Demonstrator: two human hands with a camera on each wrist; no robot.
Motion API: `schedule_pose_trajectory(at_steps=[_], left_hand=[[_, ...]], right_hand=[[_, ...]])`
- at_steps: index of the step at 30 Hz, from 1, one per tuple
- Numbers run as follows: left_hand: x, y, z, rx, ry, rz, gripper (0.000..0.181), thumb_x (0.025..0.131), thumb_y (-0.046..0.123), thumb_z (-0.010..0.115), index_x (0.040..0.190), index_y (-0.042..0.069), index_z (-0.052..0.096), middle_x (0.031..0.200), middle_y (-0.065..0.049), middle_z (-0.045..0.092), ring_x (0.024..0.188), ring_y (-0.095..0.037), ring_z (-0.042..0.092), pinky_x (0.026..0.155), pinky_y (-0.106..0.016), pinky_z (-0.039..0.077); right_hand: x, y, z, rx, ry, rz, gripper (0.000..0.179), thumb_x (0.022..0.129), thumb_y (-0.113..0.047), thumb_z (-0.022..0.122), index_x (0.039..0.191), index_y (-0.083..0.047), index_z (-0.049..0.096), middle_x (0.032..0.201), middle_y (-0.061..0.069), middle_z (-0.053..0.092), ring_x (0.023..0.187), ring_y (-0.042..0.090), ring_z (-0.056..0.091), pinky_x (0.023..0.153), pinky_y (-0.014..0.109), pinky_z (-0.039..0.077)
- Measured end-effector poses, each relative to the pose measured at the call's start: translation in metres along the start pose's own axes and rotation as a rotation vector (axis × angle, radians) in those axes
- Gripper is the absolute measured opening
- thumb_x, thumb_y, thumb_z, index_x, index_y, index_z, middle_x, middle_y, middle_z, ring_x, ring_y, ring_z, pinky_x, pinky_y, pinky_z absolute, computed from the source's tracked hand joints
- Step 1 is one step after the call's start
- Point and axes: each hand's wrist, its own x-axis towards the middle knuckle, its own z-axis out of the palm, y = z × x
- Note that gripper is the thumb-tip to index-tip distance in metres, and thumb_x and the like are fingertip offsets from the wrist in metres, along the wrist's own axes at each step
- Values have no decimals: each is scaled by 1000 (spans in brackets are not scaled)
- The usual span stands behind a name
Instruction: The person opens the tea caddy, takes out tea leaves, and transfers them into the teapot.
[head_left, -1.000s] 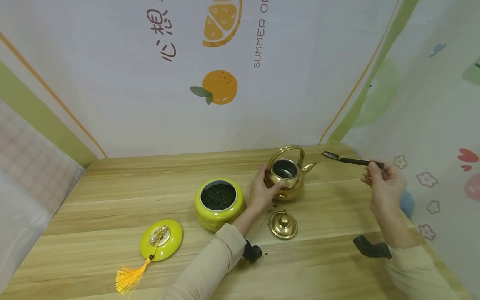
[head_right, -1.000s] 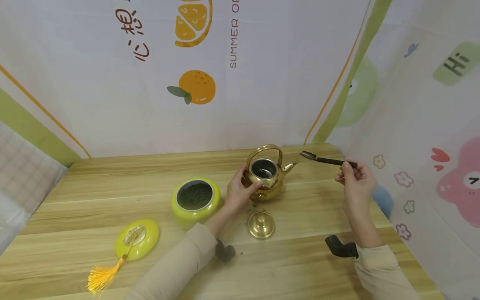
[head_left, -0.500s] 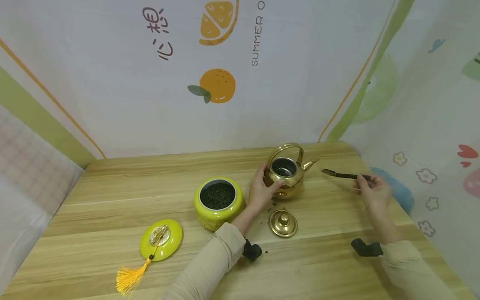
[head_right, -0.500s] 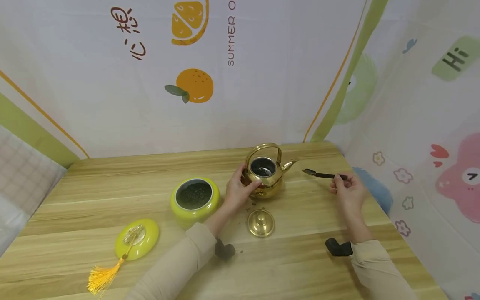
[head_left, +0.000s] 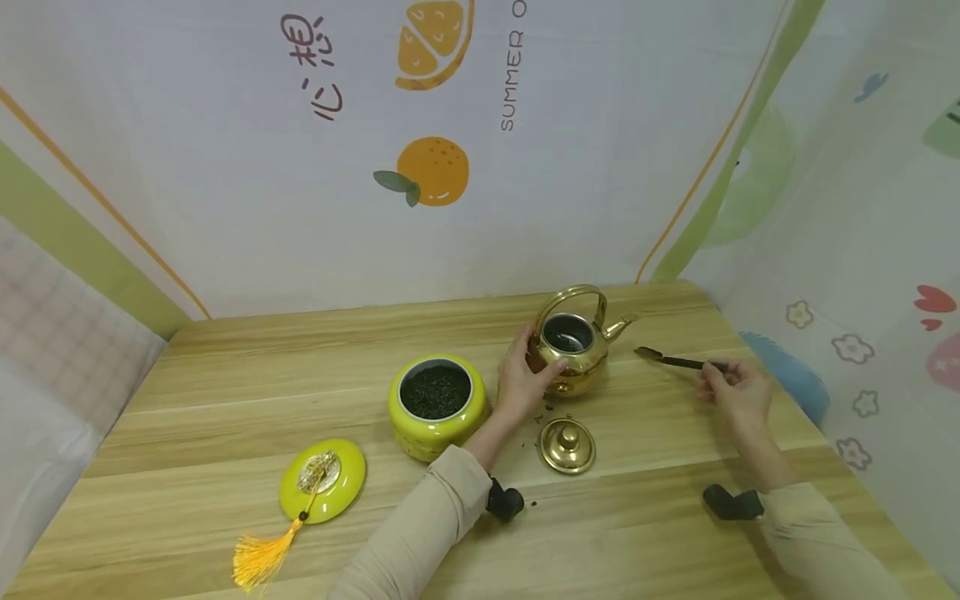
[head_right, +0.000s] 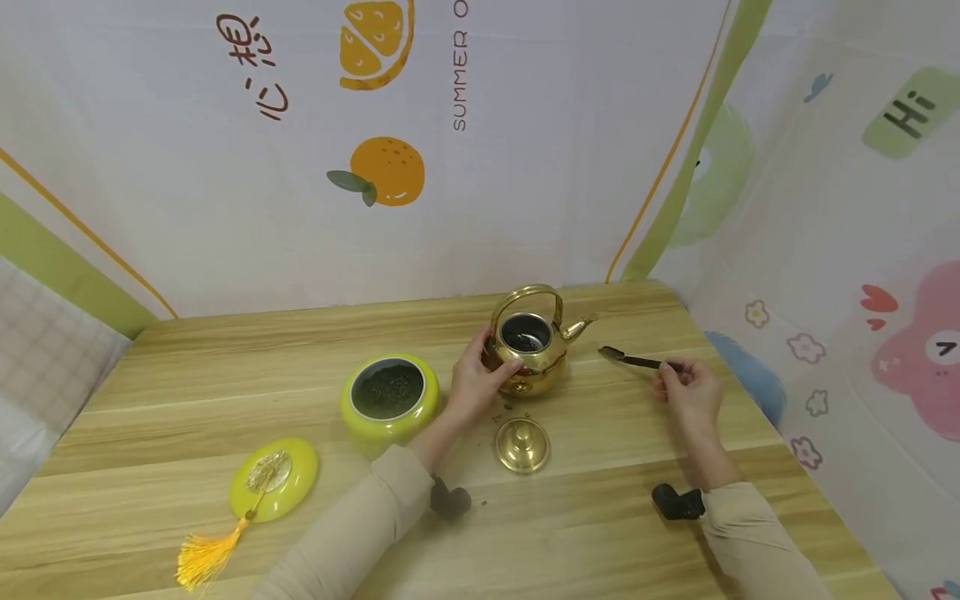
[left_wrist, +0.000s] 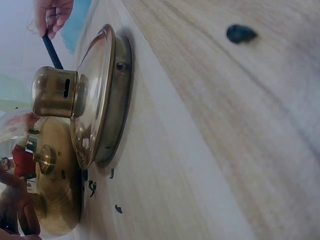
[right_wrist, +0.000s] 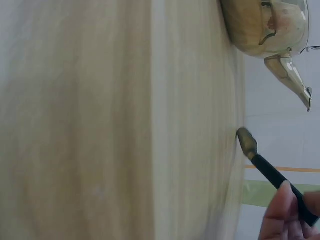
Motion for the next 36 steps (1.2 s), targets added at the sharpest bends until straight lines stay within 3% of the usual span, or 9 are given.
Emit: schedule_pose_trajectory(at_steps=[3, 7, 11, 14, 17, 21, 28, 36], left_hand=[[0, 0, 0, -4, -3, -9, 72, 80, 25, 75, 138, 0, 41, 142, -18, 43, 134, -30, 38, 114, -40, 29], [1, -1, 0, -9, -9, -17, 72, 81, 24, 75, 139, -1, 41, 143, -18, 42, 135, -29, 36, 114, -39, 28], [1, -2, 0, -16, -16, -23, 74, 81, 25, 74, 140, -2, 39, 145, -19, 39, 137, -30, 34, 115, -40, 26], [-1, -2, 0, -23, -10, -8, 74, 82, 28, 73, 140, -2, 38, 146, -20, 38, 137, -32, 33, 115, -41, 26], [-3, -2, 0, -15, 8, 33, 73, 83, 34, 71, 139, -2, 40, 144, -21, 40, 136, -33, 35, 114, -40, 28], [-4, -1, -1, -22, 15, 45, 73, 83, 34, 71, 139, -2, 40, 144, -22, 40, 136, -33, 35, 114, -39, 27], [0, -2, 1, -6, -7, -24, 74, 81, 26, 74, 140, -2, 39, 146, -20, 37, 137, -31, 33, 115, -40, 26], [1, -1, 0, 3, -14, -39, 75, 82, 26, 74, 141, -1, 38, 148, -19, 35, 138, -31, 31, 115, -40, 25]], right_hand=[[0, 3, -5, -159, -70, -28, 13, 93, -2, 53, 100, 10, 52, 66, -13, 63, 56, 2, 62, 54, 17, 55], [1, 7, -9, -352, -149, -7, 26, 95, -4, 51, 108, 19, 48, 69, -8, 64, 57, 2, 61, 54, 20, 56], [3, 12, -12, -503, -207, 24, 31, 94, -6, 54, 111, 19, 50, 78, 11, 69, 59, 3, 61, 53, 22, 55], [3, 15, -14, -644, -221, -29, 31, 92, -10, 59, 105, 18, 56, 90, 24, 68, 65, 5, 59, 55, 18, 51], [3, 16, -16, -766, -231, -91, 30, 89, -13, 63, 99, 15, 60, 92, 27, 65, 71, 14, 56, 58, 20, 45], [4, 18, -17, -816, -280, -93, 29, 89, -15, 63, 97, 13, 61, 85, 21, 64, 76, 24, 57, 61, 26, 42], [5, 19, -17, -847, -325, -39, 29, 90, -18, 62, 99, 10, 60, 84, 15, 65, 75, 22, 56, 60, 26, 40], [3, 17, -15, -860, -353, -27, 30, 88, -17, 64, 101, 10, 59, 85, 16, 64, 75, 23, 58, 60, 26, 42]])
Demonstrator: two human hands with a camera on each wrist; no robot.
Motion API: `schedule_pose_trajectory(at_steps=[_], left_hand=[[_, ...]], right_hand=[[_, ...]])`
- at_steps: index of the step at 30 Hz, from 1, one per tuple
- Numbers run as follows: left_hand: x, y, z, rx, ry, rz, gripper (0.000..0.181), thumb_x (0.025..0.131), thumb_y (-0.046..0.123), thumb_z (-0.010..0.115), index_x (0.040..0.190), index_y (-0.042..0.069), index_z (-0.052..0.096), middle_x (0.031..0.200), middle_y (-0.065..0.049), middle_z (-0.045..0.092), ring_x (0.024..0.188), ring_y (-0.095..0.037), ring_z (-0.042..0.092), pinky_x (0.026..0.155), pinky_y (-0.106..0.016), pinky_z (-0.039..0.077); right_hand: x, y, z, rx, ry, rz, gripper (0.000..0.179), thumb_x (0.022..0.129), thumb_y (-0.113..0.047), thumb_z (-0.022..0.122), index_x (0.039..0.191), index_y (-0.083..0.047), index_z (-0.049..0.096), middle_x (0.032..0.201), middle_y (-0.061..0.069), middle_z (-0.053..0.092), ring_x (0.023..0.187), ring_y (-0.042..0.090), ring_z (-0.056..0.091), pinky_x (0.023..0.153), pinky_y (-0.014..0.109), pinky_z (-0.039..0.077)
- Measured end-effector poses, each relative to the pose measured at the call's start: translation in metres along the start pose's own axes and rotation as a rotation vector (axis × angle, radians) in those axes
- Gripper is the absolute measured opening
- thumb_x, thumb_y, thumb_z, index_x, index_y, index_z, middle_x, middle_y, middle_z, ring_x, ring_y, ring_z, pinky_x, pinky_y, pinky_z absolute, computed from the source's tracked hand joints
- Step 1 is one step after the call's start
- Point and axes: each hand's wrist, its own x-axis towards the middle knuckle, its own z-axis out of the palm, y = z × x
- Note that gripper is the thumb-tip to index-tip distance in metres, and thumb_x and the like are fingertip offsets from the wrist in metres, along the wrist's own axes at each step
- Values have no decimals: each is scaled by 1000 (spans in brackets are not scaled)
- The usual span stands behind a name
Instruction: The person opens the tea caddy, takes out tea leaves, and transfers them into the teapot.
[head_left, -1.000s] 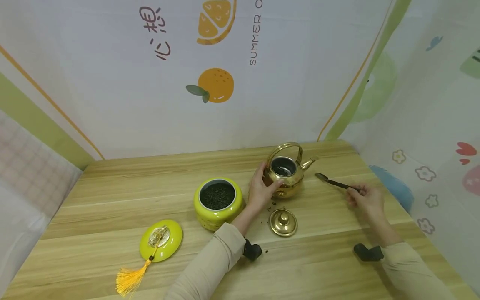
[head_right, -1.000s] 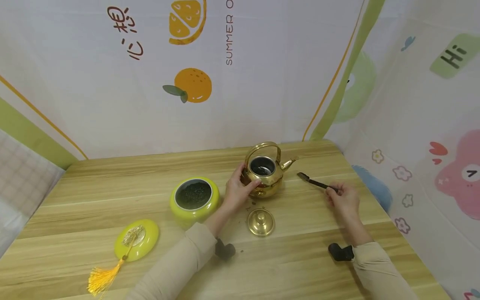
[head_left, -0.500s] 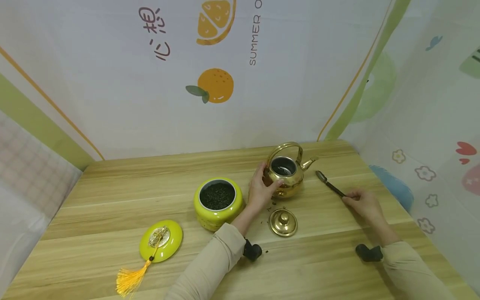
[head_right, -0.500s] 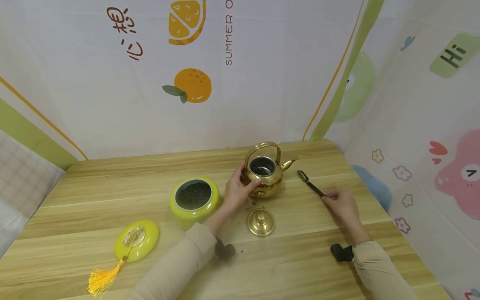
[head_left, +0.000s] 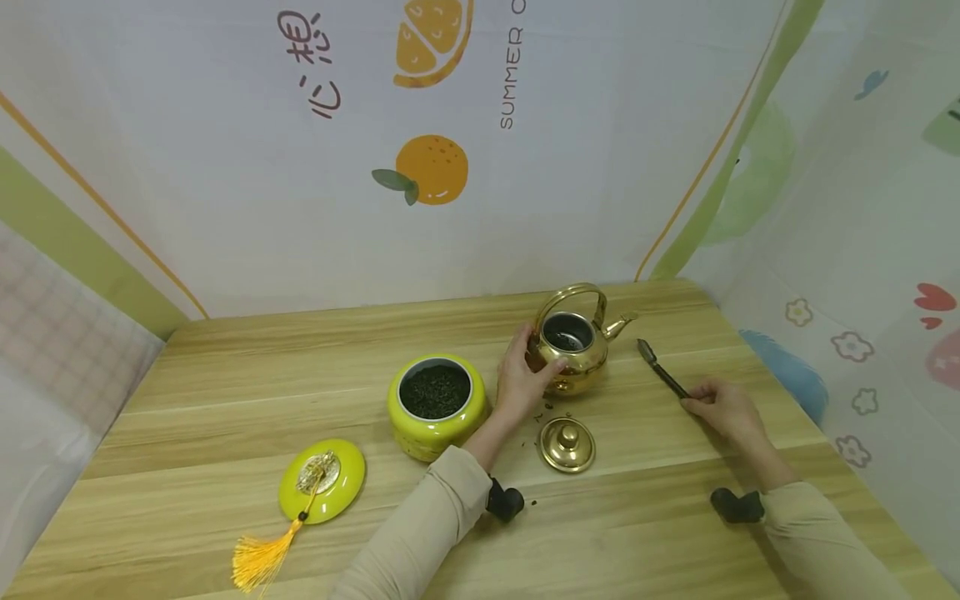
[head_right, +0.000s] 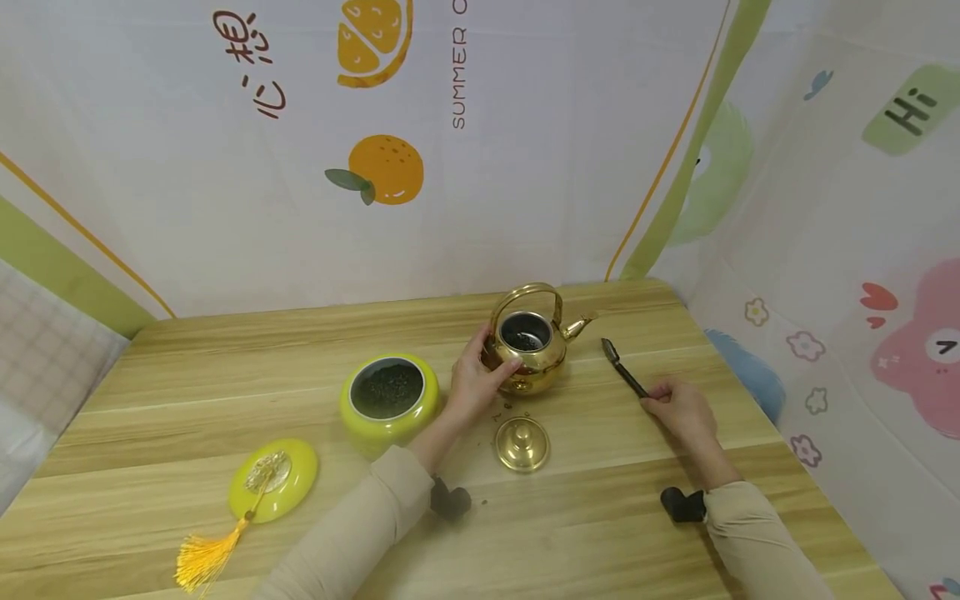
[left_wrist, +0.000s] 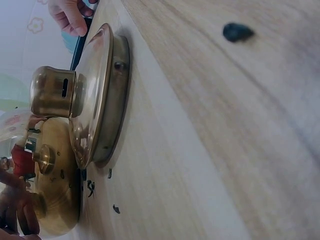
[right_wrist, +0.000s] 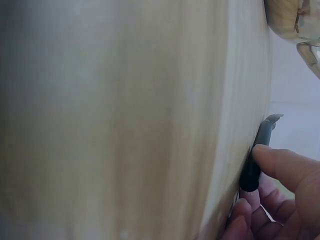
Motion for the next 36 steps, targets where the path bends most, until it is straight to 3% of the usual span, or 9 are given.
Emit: schedule_pose_trajectory(at_steps=[4, 8, 10, 13, 16, 19, 22, 27, 36], left_hand=[[-1, 1, -1, 2, 0, -2, 75, 81, 26, 74, 141, -1, 38, 148, -19, 35, 138, -30, 31, 115, -39, 25], [-1, 2, -1, 11, 4, 11, 74, 81, 26, 74, 140, -2, 39, 147, -19, 37, 137, -31, 33, 115, -40, 26], [-1, 2, -1, 11, 7, 18, 73, 81, 26, 74, 140, -2, 40, 146, -20, 38, 136, -31, 34, 115, -40, 27], [-1, 1, -1, 9, 8, 17, 73, 81, 26, 74, 140, -2, 40, 146, -20, 38, 136, -31, 34, 115, -40, 27], [0, 0, 0, 11, 8, 12, 73, 81, 26, 74, 140, -2, 40, 146, -20, 38, 136, -31, 34, 115, -40, 27], [-1, -2, 1, -3, 12, 28, 73, 82, 28, 74, 139, -2, 40, 146, -20, 38, 137, -32, 34, 115, -41, 26], [-1, -7, 2, -9, 23, 66, 74, 83, 36, 71, 140, -1, 40, 145, -20, 39, 136, -32, 35, 115, -41, 27], [-1, -7, 1, -1, 24, 72, 75, 83, 39, 70, 140, 0, 40, 145, -20, 39, 136, -32, 35, 114, -41, 27], [-1, 1, 0, 43, 1, -9, 75, 82, 28, 73, 141, -1, 38, 147, -18, 36, 137, -30, 33, 115, -39, 26]], right_hand=[[-1, -1, -1, 2, -9, -1, 32, 88, -17, 65, 102, 11, 58, 86, 17, 64, 78, 26, 58, 62, 27, 44], [-3, -4, -3, 1, -12, -6, 40, 90, -20, 63, 109, 14, 55, 92, 24, 62, 83, 33, 59, 68, 37, 50], [-4, -6, -3, 6, 8, -20, 43, 91, -20, 61, 113, 15, 53, 97, 28, 61, 85, 37, 59, 69, 40, 52], [-5, -12, -2, 8, 89, -68, 40, 93, -19, 59, 115, 14, 53, 98, 28, 61, 86, 38, 60, 65, 34, 52], [-6, -23, 1, 23, 186, -159, 32, 91, -15, 62, 109, 11, 58, 88, 21, 62, 73, 18, 59, 56, 22, 46], [-6, -37, 5, 77, 205, -263, 25, 88, -10, 65, 103, 10, 61, 79, 11, 60, 65, 1, 49, 52, 17, 42], [-7, -51, 13, 222, 76, -312, 24, 88, -8, 65, 104, 10, 60, 80, 7, 57, 64, 0, 48, 52, 17, 44], [-13, -71, 28, 423, -186, -292, 33, 89, -12, 65, 112, 9, 56, 86, 6, 57, 70, 5, 52, 57, 21, 50], [-15, -83, 60, 469, -371, -395, 34, 84, -6, 67, 110, 13, 56, 88, 11, 59, 74, 6, 56, 63, 19, 51]])
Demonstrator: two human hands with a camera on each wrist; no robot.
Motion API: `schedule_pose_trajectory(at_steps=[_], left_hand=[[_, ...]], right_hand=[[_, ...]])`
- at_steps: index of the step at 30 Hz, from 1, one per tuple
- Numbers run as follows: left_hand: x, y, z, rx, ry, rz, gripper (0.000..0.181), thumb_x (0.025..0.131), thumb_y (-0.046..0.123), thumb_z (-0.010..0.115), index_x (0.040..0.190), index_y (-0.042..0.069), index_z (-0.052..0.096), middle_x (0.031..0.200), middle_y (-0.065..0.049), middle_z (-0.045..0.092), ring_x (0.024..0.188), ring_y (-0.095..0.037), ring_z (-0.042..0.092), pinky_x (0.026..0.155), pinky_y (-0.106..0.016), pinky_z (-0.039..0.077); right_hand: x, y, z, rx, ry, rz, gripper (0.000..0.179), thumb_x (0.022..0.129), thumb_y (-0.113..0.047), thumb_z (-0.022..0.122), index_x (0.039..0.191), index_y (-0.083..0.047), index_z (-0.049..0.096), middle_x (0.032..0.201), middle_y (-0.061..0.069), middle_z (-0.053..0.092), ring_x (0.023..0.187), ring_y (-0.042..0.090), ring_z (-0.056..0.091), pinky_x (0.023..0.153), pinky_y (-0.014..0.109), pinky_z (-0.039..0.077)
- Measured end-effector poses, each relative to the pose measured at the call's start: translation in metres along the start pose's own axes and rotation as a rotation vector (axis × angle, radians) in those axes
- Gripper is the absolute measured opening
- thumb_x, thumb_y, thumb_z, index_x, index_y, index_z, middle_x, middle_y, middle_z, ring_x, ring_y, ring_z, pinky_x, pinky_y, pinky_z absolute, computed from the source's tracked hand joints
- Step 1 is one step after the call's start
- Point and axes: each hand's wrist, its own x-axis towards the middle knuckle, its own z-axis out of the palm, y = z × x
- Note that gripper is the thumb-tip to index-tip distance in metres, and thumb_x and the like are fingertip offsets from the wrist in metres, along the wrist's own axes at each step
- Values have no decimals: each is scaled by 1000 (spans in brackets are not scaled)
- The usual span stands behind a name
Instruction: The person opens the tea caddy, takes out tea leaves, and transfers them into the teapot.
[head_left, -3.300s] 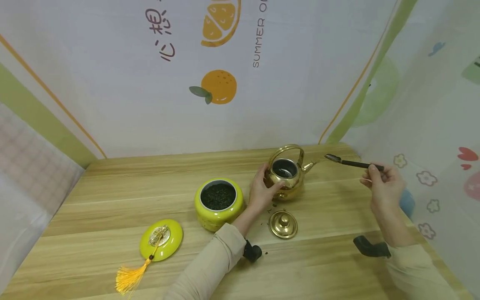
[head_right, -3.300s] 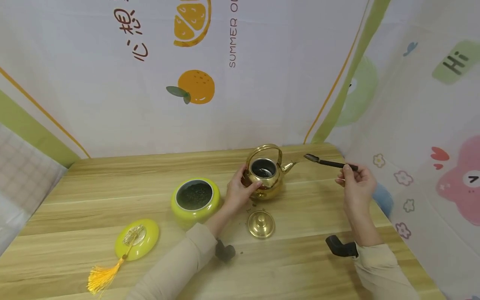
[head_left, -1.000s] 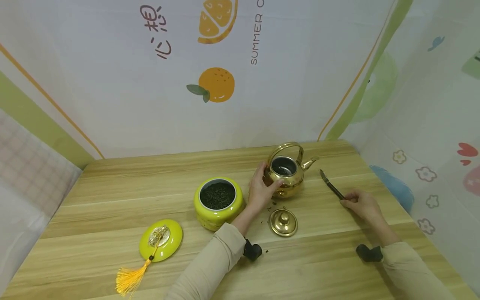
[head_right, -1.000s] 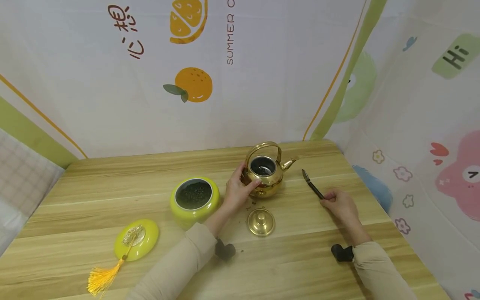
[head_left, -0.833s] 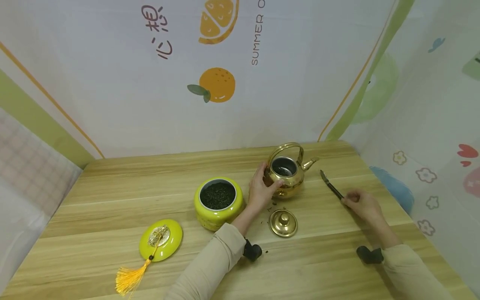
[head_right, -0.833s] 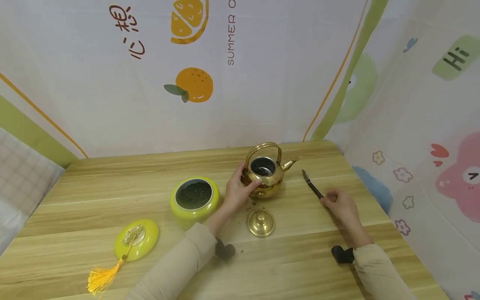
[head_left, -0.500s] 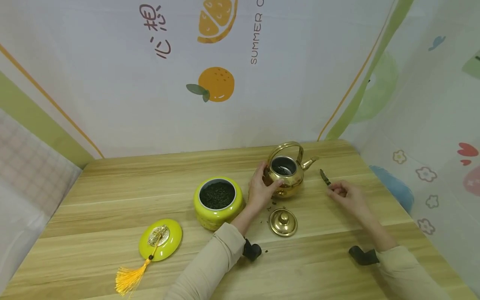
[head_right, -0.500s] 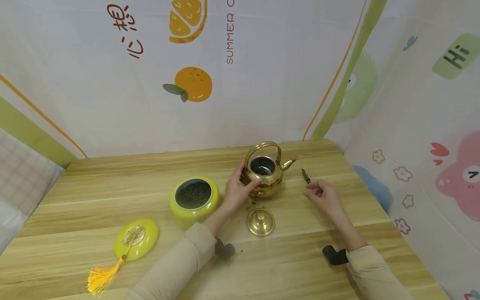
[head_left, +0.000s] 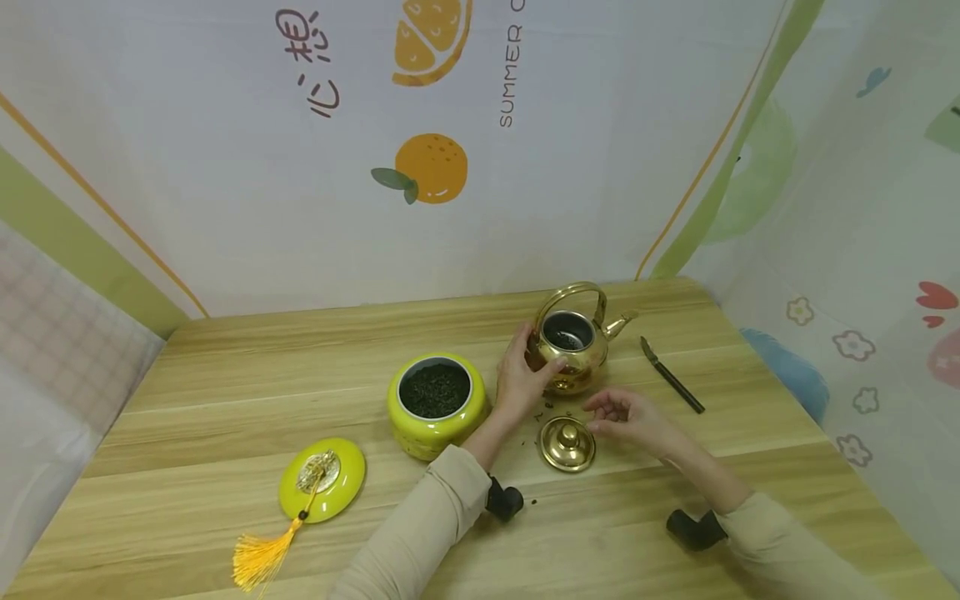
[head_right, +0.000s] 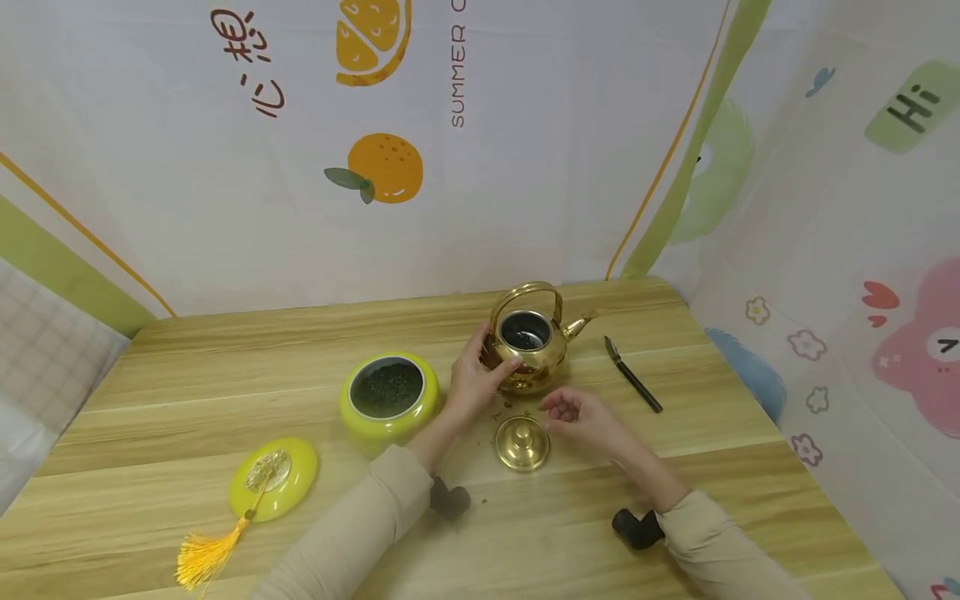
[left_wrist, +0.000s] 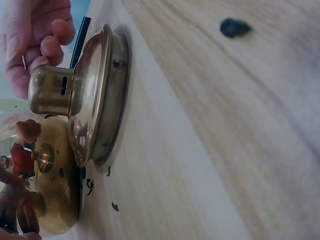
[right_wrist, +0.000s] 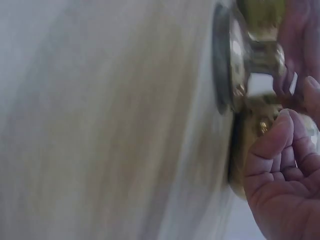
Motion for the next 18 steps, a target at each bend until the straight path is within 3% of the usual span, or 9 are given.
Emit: schedule_pose_trajectory(at_steps=[9, 18], left_hand=[[0, 1, -1, -25, 4, 29, 73, 82, 26, 74, 140, -2, 39, 146, -19, 38, 137, -30, 34, 115, -39, 27], [1, 0, -1, -41, 1, 22, 72, 82, 24, 74, 140, -1, 40, 145, -18, 40, 136, -28, 35, 114, -37, 28]], right_hand=[[8, 6, 16, -29, -56, -74, 34, 80, -5, 71, 107, 13, 58, 84, 11, 63, 71, 5, 58, 64, 20, 53], [9, 3, 22, -72, -83, -80, 33, 79, -5, 72, 106, 11, 60, 78, 7, 60, 66, 3, 52, 57, 18, 48]])
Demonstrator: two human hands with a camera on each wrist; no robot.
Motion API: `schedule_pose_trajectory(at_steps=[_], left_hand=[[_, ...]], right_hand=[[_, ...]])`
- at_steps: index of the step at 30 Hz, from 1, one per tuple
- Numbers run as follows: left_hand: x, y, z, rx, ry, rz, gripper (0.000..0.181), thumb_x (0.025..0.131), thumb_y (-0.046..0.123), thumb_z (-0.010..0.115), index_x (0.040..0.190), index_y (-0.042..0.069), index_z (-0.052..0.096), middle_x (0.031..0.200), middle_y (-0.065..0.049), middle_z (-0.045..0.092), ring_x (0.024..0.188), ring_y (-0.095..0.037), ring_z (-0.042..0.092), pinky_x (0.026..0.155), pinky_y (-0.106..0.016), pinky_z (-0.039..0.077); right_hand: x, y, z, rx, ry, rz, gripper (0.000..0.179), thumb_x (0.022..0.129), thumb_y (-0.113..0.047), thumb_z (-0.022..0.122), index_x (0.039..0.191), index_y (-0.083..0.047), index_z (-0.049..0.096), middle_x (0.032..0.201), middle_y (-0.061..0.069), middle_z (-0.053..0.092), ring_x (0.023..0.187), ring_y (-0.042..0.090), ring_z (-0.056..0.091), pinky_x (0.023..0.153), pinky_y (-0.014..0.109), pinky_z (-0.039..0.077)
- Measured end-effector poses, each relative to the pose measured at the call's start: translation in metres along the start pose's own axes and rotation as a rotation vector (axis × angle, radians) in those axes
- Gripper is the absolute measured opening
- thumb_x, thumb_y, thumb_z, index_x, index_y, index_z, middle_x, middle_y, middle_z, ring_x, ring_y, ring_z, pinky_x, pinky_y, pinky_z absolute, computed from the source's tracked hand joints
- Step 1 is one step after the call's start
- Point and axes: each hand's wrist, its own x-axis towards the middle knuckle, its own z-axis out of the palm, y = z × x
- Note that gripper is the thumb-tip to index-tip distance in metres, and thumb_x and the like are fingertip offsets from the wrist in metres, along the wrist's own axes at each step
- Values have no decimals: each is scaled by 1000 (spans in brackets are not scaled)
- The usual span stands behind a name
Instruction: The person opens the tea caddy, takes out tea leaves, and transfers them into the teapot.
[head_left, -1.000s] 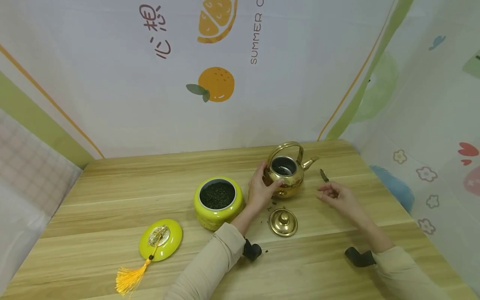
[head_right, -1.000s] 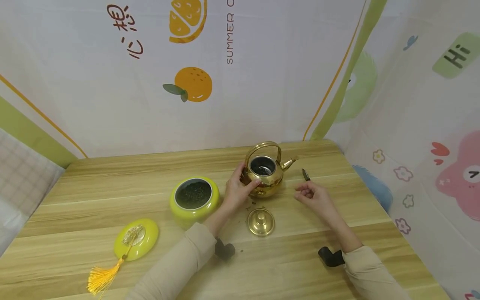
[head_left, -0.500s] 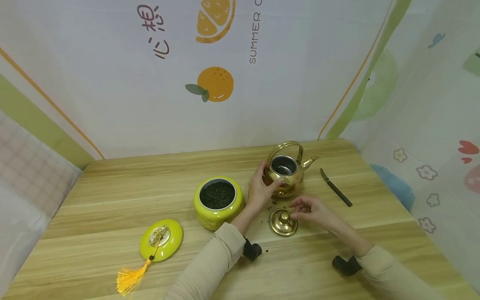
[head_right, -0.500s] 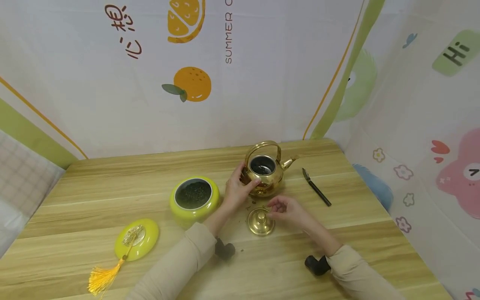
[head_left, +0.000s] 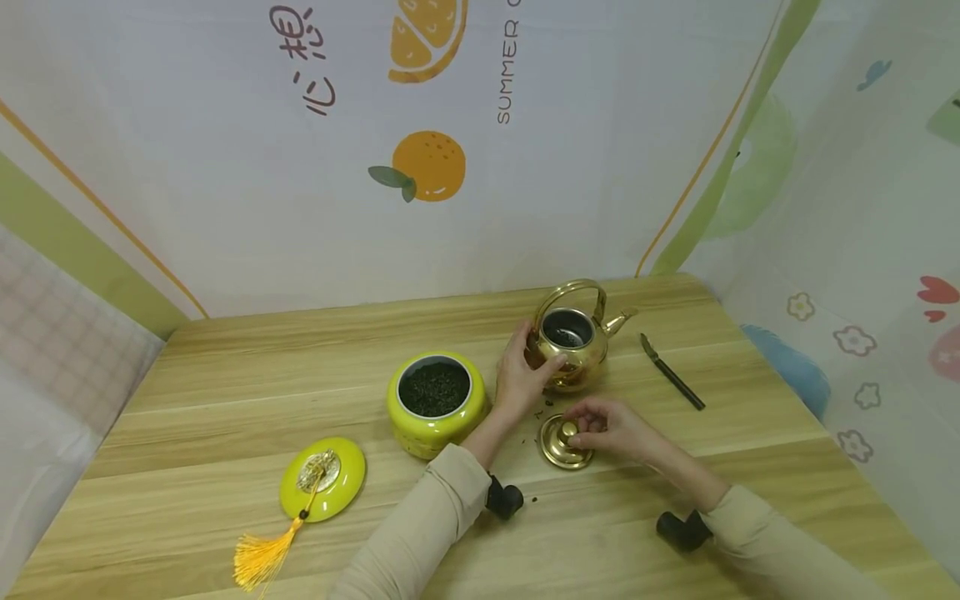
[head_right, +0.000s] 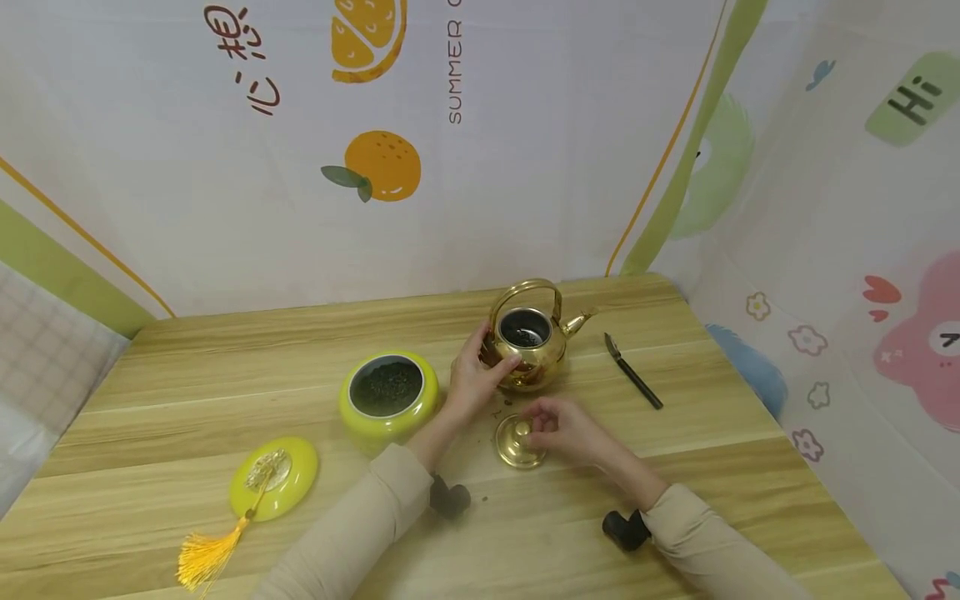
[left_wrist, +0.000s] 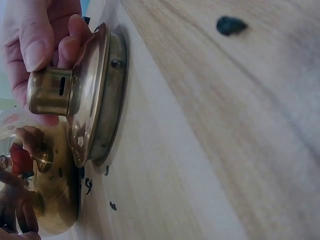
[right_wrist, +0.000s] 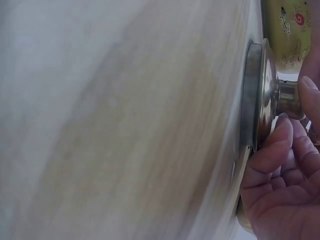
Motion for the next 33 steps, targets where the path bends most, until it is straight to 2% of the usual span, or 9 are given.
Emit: schedule_pose_trajectory(at_steps=[8, 15, 23, 27, 30, 33], left_hand=[[0, 1, -1, -21, 1, -9, 72, 82, 24, 73, 140, 0, 39, 144, -17, 41, 136, -28, 36, 114, -38, 28], [1, 2, 0, -18, -5, -8, 73, 82, 24, 74, 141, -1, 38, 146, -17, 40, 137, -28, 34, 115, -37, 27], [-1, 1, 0, 4, 4, -17, 74, 82, 25, 74, 141, -1, 38, 146, -17, 39, 137, -28, 34, 115, -37, 27], [0, 1, 1, 2, 10, -19, 73, 81, 24, 74, 140, 0, 39, 146, -16, 40, 137, -28, 34, 114, -37, 28], [0, 0, 1, -4, 10, -20, 73, 82, 24, 74, 141, 0, 39, 146, -17, 39, 137, -28, 34, 114, -37, 28], [-1, 0, 1, -4, 7, -22, 73, 82, 24, 74, 141, 0, 38, 147, -17, 37, 137, -28, 33, 115, -37, 27]], right_hand=[[1, -1, 0, -42, 2, -9, 28, 79, -6, 73, 100, 10, 64, 76, 4, 61, 66, 1, 51, 57, 18, 48], [-1, -2, 1, -59, 30, -15, 27, 81, -5, 71, 100, 11, 64, 80, 7, 63, 71, 1, 53, 62, 18, 50], [-8, -11, -11, -25, 96, 111, 32, 84, -13, 69, 107, 8, 63, 84, 7, 61, 75, 8, 54, 65, 20, 50], [-13, -19, -24, 38, 110, 191, 36, 87, -17, 67, 113, 6, 60, 88, 6, 58, 78, 11, 54, 64, 23, 50], [-16, -25, -34, 90, 131, 205, 38, 89, -18, 65, 116, 8, 57, 89, 1, 59, 76, 8, 52, 61, 23, 47], [-16, -31, -43, 114, 178, 183, 39, 90, -17, 63, 117, 9, 56, 84, -6, 61, 70, 6, 50, 57, 23, 45]])
